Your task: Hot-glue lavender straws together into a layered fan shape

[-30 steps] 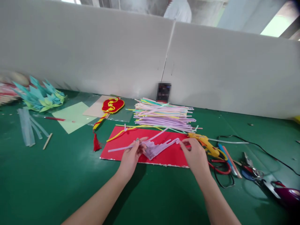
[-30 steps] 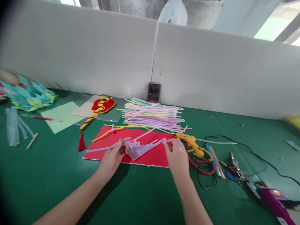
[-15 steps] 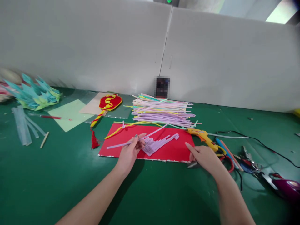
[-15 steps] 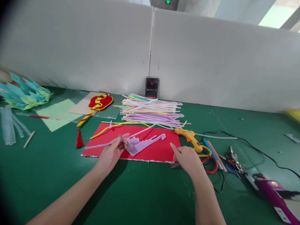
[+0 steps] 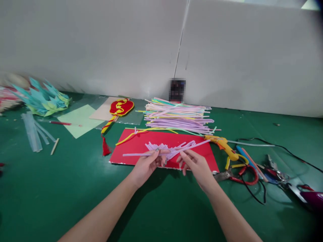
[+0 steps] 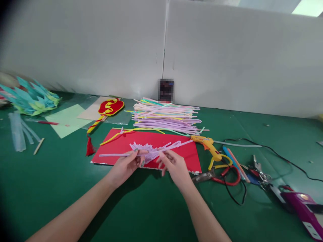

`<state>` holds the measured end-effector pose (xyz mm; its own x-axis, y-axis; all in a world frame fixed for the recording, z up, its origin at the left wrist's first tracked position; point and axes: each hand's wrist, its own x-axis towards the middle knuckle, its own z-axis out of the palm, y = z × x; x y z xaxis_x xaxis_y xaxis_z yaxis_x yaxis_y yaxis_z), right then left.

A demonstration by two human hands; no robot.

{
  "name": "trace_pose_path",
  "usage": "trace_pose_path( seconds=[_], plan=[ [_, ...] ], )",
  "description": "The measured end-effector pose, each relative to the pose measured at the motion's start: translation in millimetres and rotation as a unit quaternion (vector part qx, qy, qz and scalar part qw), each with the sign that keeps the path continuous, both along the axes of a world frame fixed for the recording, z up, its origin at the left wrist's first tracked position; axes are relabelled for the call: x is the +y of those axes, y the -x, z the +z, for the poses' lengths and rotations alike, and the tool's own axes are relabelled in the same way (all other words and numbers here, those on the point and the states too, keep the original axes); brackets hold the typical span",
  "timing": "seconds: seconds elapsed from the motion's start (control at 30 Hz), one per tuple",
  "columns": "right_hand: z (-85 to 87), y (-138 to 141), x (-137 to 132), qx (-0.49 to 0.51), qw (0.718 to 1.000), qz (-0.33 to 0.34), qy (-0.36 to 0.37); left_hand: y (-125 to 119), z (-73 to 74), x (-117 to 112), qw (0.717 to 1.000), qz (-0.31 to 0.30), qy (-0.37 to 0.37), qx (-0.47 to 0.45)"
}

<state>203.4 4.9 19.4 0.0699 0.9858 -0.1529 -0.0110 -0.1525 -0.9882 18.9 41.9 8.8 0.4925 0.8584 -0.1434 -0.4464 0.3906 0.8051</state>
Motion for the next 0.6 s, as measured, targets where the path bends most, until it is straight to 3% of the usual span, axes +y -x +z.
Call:
trace_pose_path(
  seconds=[0.13,0.27,0.5,0.6],
  plan=[
    [-10.1,10.4,-2.3,0.127,0.991,-0.036,-0.004,-2.6,-3.1,-2.7,0.999,-0.033,-0.014,0.039],
    [-12.2,8.0,-3.2,0.153,0.987,-0.054,-0.013,-6.1,-4.4,-3.5,0.993,0.020,-0.049,0.104],
    [-11.0,15.4,-4.0,0.164,0.985,-0.050,-0.009,-10.3,3.8,-6.2,0.986,0.095,-0.026,0.136],
    [-10.2,16.6,-4.5,0.168,0.984,-0.050,-0.012,-9.9,3.1,-5.6,0.976,0.129,-0.062,0.165]
  ],
)
